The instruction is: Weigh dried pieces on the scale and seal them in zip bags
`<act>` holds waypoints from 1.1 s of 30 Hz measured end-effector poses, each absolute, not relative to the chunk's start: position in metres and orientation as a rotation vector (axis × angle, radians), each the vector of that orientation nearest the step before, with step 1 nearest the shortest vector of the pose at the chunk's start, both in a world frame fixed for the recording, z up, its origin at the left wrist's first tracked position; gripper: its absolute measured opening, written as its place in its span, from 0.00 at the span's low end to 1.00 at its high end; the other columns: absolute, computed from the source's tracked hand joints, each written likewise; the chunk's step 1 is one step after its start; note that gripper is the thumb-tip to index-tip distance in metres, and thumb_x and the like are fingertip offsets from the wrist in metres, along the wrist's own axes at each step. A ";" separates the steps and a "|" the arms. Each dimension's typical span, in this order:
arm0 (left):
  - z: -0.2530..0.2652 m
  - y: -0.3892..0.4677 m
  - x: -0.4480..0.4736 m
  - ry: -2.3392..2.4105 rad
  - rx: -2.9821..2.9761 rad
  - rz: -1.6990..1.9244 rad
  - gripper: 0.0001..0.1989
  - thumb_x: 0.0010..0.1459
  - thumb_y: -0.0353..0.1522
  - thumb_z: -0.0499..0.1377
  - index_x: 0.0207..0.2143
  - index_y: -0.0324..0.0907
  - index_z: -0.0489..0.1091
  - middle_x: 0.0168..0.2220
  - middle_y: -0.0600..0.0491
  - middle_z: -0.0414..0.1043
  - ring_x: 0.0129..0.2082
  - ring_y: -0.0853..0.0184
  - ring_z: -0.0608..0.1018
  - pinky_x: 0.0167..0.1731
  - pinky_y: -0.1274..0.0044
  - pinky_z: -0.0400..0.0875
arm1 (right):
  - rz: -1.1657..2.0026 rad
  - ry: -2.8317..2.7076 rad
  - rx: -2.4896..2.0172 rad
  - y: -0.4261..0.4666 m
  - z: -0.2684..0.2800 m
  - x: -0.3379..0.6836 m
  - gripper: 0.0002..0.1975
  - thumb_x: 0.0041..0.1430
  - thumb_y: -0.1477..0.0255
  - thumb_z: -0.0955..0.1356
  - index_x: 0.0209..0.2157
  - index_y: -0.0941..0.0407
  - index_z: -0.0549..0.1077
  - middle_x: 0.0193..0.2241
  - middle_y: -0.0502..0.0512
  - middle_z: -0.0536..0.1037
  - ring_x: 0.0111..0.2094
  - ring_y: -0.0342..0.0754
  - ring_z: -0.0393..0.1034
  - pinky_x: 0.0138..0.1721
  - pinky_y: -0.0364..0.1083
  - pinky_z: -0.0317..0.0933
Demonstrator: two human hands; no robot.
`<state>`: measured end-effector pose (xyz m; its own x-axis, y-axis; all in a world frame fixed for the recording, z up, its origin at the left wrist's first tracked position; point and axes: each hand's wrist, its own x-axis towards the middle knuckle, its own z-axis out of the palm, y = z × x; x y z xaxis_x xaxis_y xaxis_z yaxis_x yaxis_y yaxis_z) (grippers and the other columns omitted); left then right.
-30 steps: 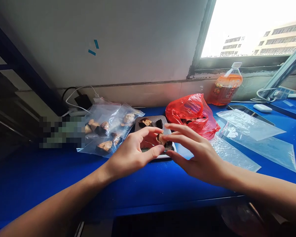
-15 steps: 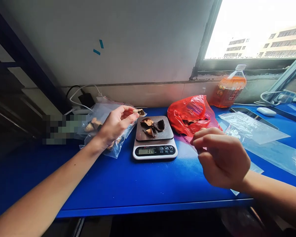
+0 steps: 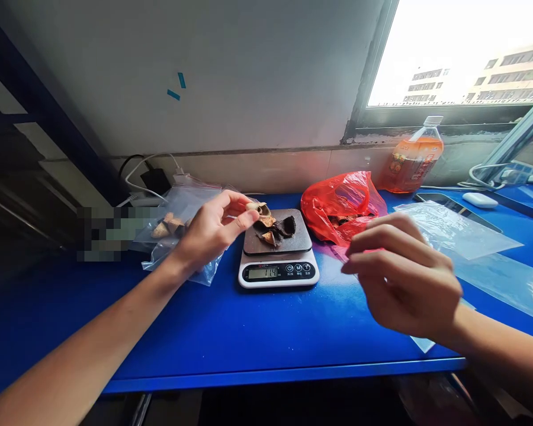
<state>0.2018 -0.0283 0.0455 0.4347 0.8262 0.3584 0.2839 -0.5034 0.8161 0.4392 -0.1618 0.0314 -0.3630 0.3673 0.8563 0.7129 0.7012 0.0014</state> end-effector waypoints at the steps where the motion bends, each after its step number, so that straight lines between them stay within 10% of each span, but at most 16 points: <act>1: 0.047 -0.035 0.204 0.892 2.018 0.984 0.17 0.53 0.43 0.65 0.40 0.42 0.69 0.39 0.48 0.76 0.40 0.59 0.79 0.42 0.70 0.74 | -0.417 -1.986 -0.854 -0.158 0.028 0.438 0.13 0.57 0.84 0.63 0.34 0.50 0.71 0.28 0.53 0.75 0.31 0.50 0.68 0.32 0.52 0.64; 15: 0.045 -0.067 0.211 0.827 2.279 0.888 0.15 0.57 0.40 0.60 0.44 0.42 0.71 0.38 0.50 0.77 0.37 0.60 0.79 0.40 0.69 0.73 | -0.162 -1.986 -1.004 -0.137 -0.003 0.429 0.27 0.58 0.71 0.71 0.57 0.54 0.62 0.45 0.60 0.75 0.42 0.52 0.73 0.43 0.51 0.71; 23: 0.038 -0.078 0.220 0.563 1.756 0.543 0.20 0.58 0.37 0.61 0.52 0.45 0.63 0.42 0.49 0.78 0.44 0.58 0.80 0.42 0.67 0.75 | -0.144 -2.071 -0.816 -0.155 0.013 0.420 0.16 0.61 0.80 0.67 0.49 0.54 0.68 0.36 0.56 0.79 0.34 0.46 0.74 0.35 0.45 0.70; 28: 0.047 -0.023 0.197 0.825 1.737 1.346 0.11 0.45 0.24 0.60 0.23 0.43 0.58 0.40 0.54 0.75 0.45 0.62 0.76 0.45 0.69 0.73 | -0.189 -1.995 -0.889 -0.141 0.006 0.427 0.12 0.59 0.79 0.68 0.45 0.54 0.70 0.32 0.54 0.79 0.30 0.46 0.73 0.32 0.46 0.69; 33: 0.046 0.005 0.181 1.108 1.799 1.529 0.11 0.40 0.24 0.55 0.19 0.44 0.54 0.32 0.56 0.72 0.40 0.63 0.75 0.38 0.71 0.71 | -0.148 -1.982 -0.952 -0.132 -0.001 0.432 0.12 0.60 0.78 0.68 0.45 0.55 0.71 0.33 0.55 0.79 0.31 0.46 0.73 0.34 0.46 0.70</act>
<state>0.1815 0.0051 0.0458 0.0246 0.8435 0.5366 0.2471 -0.5253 0.8143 0.4320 -0.1317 -0.0011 -0.2947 0.5644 0.7711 0.6724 0.6958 -0.2523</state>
